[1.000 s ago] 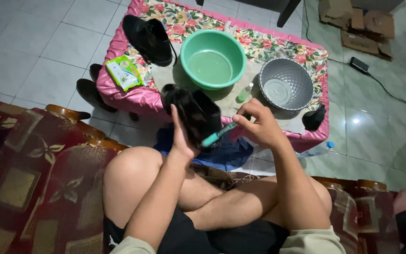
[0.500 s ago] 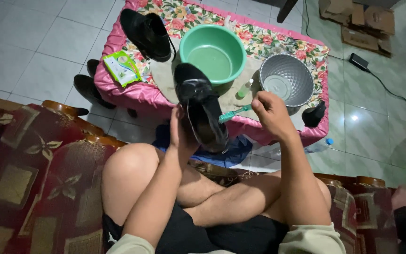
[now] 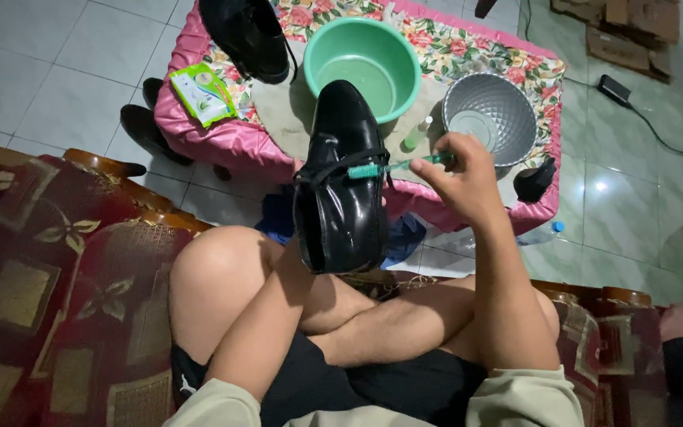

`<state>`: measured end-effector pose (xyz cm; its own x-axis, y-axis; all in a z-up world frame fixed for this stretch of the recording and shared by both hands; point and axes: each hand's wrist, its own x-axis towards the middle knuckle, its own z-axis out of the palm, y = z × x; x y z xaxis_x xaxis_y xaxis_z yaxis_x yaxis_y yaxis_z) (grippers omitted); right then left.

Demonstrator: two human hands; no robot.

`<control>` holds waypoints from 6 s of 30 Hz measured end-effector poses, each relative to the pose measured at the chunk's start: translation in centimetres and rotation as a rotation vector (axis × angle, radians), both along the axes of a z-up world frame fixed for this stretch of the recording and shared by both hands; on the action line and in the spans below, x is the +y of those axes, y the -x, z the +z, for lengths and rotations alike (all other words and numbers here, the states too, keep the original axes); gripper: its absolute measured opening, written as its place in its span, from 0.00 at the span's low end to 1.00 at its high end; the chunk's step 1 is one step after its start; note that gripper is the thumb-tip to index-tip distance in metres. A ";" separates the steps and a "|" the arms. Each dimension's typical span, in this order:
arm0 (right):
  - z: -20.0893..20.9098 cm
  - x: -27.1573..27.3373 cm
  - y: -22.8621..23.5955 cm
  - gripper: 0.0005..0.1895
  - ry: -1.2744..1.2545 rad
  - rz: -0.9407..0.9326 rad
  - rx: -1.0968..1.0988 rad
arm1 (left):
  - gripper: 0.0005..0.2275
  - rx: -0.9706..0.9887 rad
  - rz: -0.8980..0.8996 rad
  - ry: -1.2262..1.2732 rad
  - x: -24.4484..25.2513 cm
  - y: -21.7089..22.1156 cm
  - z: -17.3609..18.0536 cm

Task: Cleaning a black leather shoe using a toothbrush and cleaning solution.

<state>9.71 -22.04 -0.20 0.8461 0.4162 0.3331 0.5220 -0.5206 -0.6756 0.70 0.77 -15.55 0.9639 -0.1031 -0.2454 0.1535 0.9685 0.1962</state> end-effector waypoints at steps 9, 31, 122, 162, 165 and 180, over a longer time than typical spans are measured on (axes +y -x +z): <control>-1.1 -1.1 -1.1 0.16 0.019 -0.076 0.064 | 0.28 -0.023 0.013 -0.082 -0.3 0.9 -2.2; 0.1 -2.5 -0.2 0.16 0.160 0.013 -0.028 | 0.24 -0.117 0.058 -0.292 3.6 4.5 -10.0; 3.1 -2.9 -0.8 0.21 0.254 -0.204 0.174 | 0.26 -0.422 -0.241 -0.893 -2.0 -0.5 0.9; -1.2 -2.1 -2.6 0.30 0.145 -0.301 0.307 | 0.29 -0.337 -0.146 -1.008 -1.8 0.2 3.3; -2.2 -1.9 -1.8 0.25 0.113 -0.243 0.325 | 0.29 -0.369 -0.143 -1.023 -1.5 -0.3 1.6; -0.2 -3.9 -2.5 0.23 0.058 -0.136 0.350 | 0.23 0.044 -0.229 -0.718 -3.1 1.4 6.7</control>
<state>12.20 -25.96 -0.42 0.9532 0.3022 -0.0071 0.1883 -0.6119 -0.7682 -0.66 -2.29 -8.88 0.9254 -0.0999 -0.3655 0.3578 0.5477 0.7563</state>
